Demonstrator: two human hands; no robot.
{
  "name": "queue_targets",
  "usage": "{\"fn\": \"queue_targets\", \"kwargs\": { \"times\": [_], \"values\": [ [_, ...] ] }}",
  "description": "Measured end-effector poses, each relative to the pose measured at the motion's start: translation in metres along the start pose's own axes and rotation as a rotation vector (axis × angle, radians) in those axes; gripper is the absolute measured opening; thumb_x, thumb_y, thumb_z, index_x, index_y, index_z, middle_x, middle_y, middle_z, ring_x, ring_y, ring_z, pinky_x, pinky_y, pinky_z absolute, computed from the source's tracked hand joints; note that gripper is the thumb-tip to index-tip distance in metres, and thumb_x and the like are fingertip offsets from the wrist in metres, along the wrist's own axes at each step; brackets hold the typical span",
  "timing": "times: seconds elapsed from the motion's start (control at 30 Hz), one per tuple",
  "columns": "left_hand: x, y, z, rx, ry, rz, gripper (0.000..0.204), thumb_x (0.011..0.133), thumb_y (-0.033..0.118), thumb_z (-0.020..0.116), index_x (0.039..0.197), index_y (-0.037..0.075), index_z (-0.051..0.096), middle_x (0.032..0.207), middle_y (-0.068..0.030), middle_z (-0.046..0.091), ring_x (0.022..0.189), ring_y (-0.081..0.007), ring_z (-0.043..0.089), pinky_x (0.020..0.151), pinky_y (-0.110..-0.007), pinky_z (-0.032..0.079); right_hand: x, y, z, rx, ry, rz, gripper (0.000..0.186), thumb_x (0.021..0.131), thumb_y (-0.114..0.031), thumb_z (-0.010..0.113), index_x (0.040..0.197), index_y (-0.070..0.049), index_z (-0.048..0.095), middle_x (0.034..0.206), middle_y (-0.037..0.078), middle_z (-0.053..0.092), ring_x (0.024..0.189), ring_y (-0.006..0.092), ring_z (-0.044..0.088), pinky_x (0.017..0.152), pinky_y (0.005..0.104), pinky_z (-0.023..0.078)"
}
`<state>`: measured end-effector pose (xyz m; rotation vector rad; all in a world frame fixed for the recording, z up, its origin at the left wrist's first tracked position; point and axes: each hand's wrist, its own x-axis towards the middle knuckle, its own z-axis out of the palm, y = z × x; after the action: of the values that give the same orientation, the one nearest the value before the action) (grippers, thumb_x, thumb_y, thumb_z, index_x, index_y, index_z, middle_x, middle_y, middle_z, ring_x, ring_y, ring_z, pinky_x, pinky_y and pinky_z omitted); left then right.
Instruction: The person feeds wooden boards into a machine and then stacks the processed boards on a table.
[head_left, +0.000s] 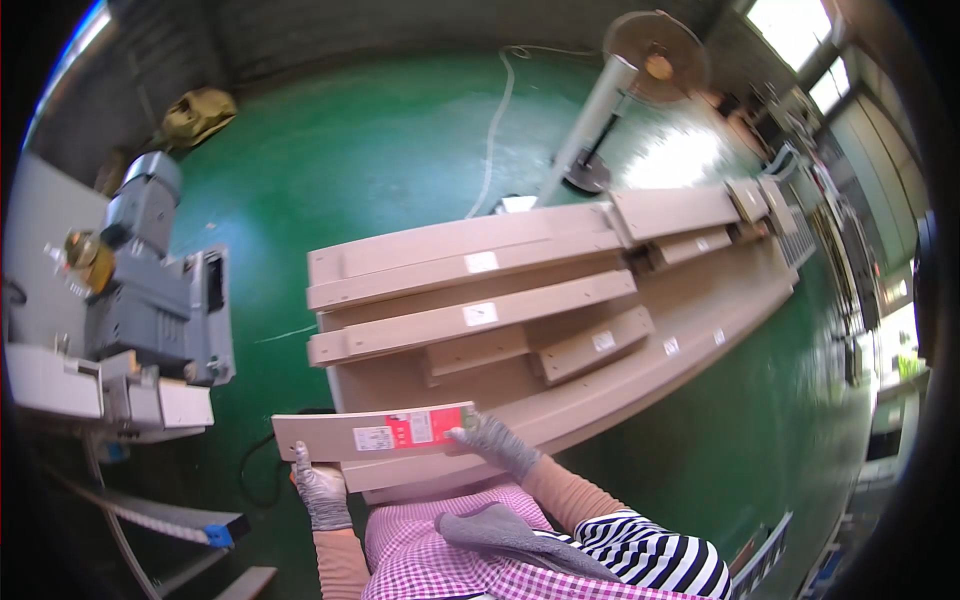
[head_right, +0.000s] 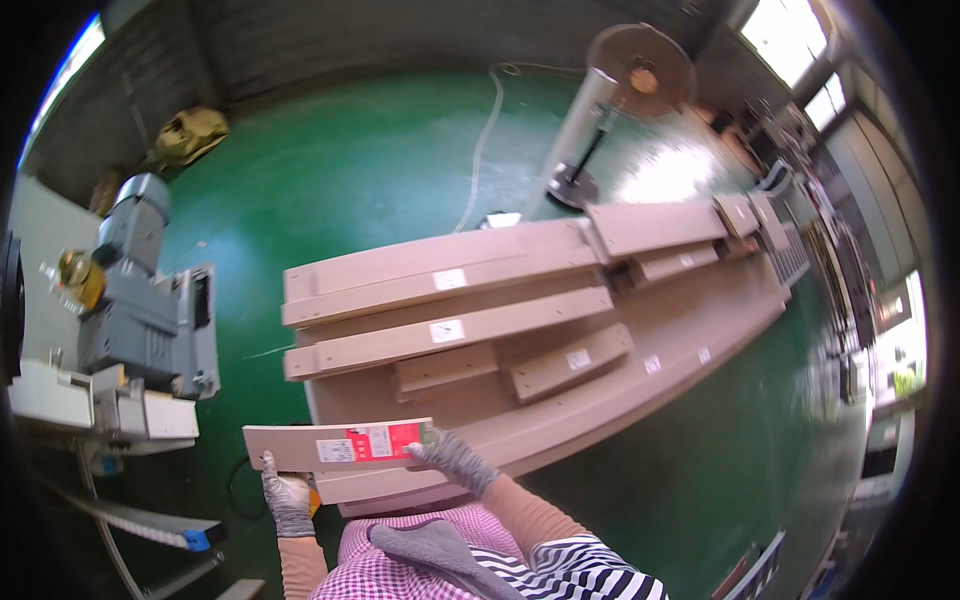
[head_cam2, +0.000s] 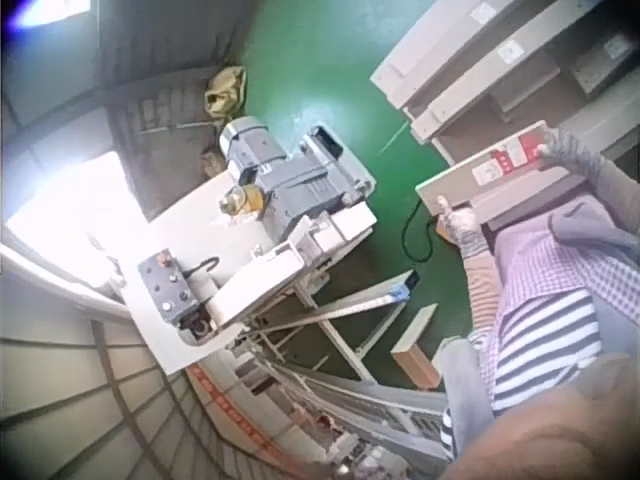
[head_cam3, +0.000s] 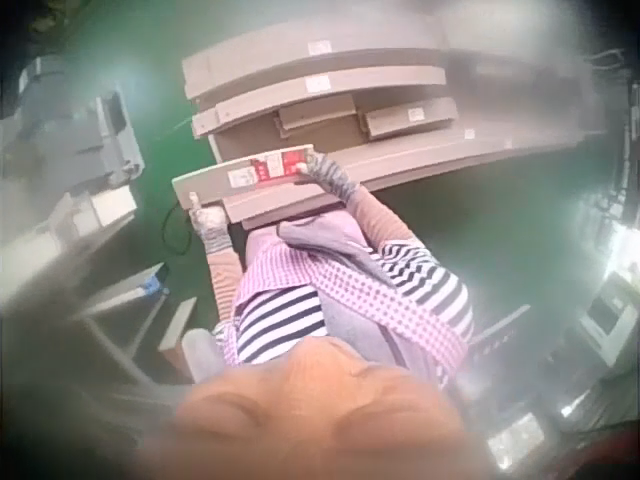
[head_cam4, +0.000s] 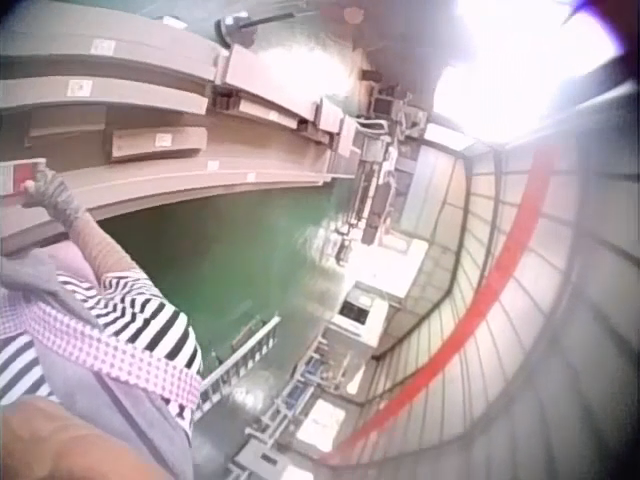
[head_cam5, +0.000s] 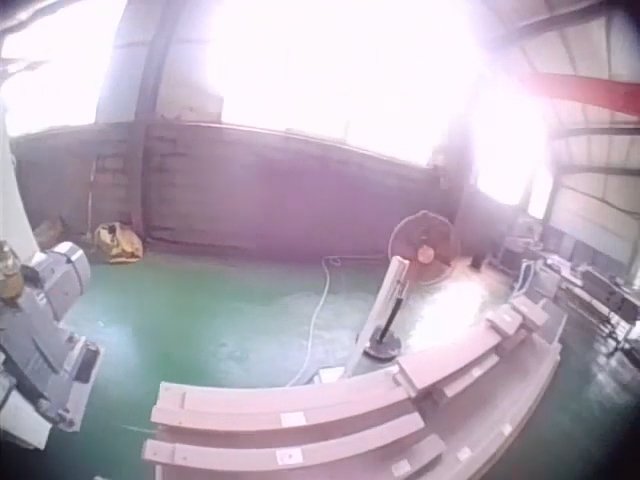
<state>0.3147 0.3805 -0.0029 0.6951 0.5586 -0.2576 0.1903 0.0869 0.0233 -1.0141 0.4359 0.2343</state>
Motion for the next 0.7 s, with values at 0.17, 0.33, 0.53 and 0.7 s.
{"fn": "queue_targets", "kwargs": {
  "times": [0.17, 0.33, 0.53, 0.7],
  "values": [
    [-0.041, -0.164, 0.074, 0.462, -0.151, -0.073, 0.066, 0.084, 0.004, 0.068, 0.141, 0.017, 0.039, 0.12, -0.0044, 0.058, 0.102, -0.017, 0.06, 0.083, -0.036, 0.054, -0.081, -0.008, -0.214, 0.022, 0.585, -0.013, 0.054, 0.085, -0.028, 0.073, 0.127, -0.001, 0.052, 0.109, 0.007, 0.061, 0.096, 0.0148, 0.06, 0.074, 0.0306, 0.058],
    [-0.05, -0.352, 0.103, 0.767, -0.335, -0.249, 0.061, 0.083, -0.005, 0.061, 0.141, 0.003, 0.041, 0.116, -0.0064, 0.062, 0.1, -0.0135, 0.061, 0.085, -0.027, 0.051, -0.122, -0.016, -0.405, -0.491, 1.044, -0.178, 0.053, 0.079, -0.019, 0.077, 0.124, -0.001, 0.056, 0.104, 0.008, 0.065, 0.088, 0.0117, 0.058, 0.083, 0.0269, 0.05],
    [-0.051, -0.473, 0.141, 0.99, -0.317, -0.136, 0.055, 0.083, -0.005, 0.06, 0.136, -0.002, 0.046, 0.114, -0.0099, 0.062, 0.094, -0.0142, 0.062, 0.085, -0.025, 0.051, -0.118, -0.065, -0.507, -0.849, 1.103, -0.016, 0.052, 0.08, -0.03, 0.073, 0.124, -0.005, 0.058, 0.11, 0.017, 0.066, 0.097, 0.0297, 0.064, 0.089, 0.0378, 0.05],
    [-0.045, -0.519, 0.134, 1.761, -0.338, 0.362, 0.072, 0.071, 0.019, 0.079, 0.133, 0.004, 0.046, 0.126, -0.0229, 0.046, 0.116, -0.0337, 0.05, 0.101, -0.042, 0.041, -0.096, -0.031, -0.551, -1.319, 1.168, 0.236, 0.069, 0.083, -0.051, 0.062, 0.137, -0.011, 0.048, 0.143, 0.018, 0.044, 0.132, 0.0348, 0.041, 0.111, 0.0446, 0.032]
  ]
}}
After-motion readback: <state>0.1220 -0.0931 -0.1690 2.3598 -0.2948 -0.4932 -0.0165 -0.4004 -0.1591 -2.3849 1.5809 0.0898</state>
